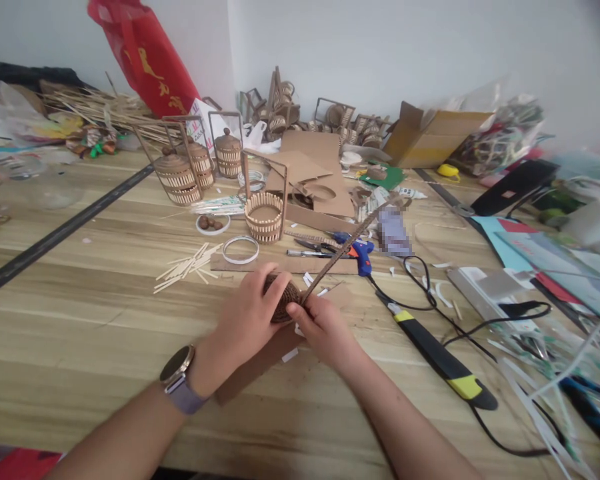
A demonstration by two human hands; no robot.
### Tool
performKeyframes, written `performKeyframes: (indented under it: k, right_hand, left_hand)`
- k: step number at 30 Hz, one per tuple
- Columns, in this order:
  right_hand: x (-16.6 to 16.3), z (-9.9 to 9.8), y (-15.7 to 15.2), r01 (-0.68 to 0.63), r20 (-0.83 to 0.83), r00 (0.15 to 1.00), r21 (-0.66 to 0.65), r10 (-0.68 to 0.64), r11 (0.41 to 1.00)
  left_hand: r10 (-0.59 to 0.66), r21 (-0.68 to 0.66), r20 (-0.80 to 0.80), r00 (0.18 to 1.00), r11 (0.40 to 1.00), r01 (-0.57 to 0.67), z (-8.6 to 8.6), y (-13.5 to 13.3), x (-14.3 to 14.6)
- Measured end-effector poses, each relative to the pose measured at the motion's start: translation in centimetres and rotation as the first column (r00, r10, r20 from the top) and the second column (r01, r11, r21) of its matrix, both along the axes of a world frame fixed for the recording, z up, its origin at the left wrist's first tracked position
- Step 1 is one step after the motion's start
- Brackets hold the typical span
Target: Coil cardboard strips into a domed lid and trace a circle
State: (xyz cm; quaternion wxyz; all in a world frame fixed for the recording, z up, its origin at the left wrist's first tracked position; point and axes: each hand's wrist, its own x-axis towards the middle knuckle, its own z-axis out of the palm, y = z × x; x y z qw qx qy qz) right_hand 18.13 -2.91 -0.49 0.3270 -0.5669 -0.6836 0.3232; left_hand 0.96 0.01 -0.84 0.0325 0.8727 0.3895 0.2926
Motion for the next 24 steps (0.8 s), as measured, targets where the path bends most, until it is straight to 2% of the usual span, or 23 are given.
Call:
performKeyframes:
  k: [4, 8, 11, 14, 18, 24]
  right_hand:
    - [0.6, 0.2, 0.2, -0.026, 0.052, 0.998, -0.039, 0.028, 0.999]
    - [0.9, 0.4, 0.3, -0.063, 0.018, 0.998, -0.035, 0.064, 0.997]
    - [0.6, 0.3, 0.1, 0.013, 0.002, 1.000, -0.013, -0.013, 1.000]
    - [0.0, -0.1, -0.1, 0.102, 0.005, 0.995, -0.018, -0.101, 0.995]
    - [-0.6, -0.4, -0.3, 0.119, 0.034, 0.992, -0.012, -0.119, 0.993]
    - [0.1, 0.4, 0.0, 0.026, 0.003, 1.000, 0.021, -0.026, 0.999]
  left_hand:
    - [-0.062, 0.070, -0.107, 0.992, 0.995, 0.070, 0.1, 0.1, -0.4]
    - [-0.088, 0.110, -0.166, 0.982, 0.988, 0.108, 0.2, 0.1, -0.5]
    - [-0.059, 0.124, -0.116, 0.991, 0.990, 0.074, 0.3, -0.1, -0.3]
    - [0.021, 0.112, -0.056, 0.998, 0.994, -0.014, 0.3, -0.5, 0.2]
    - [0.095, 0.042, -0.039, 0.995, 0.995, -0.094, 0.3, -0.8, 0.6]
    - [0.004, 0.080, -0.112, 0.994, 0.997, 0.005, 0.2, -0.6, 0.3]
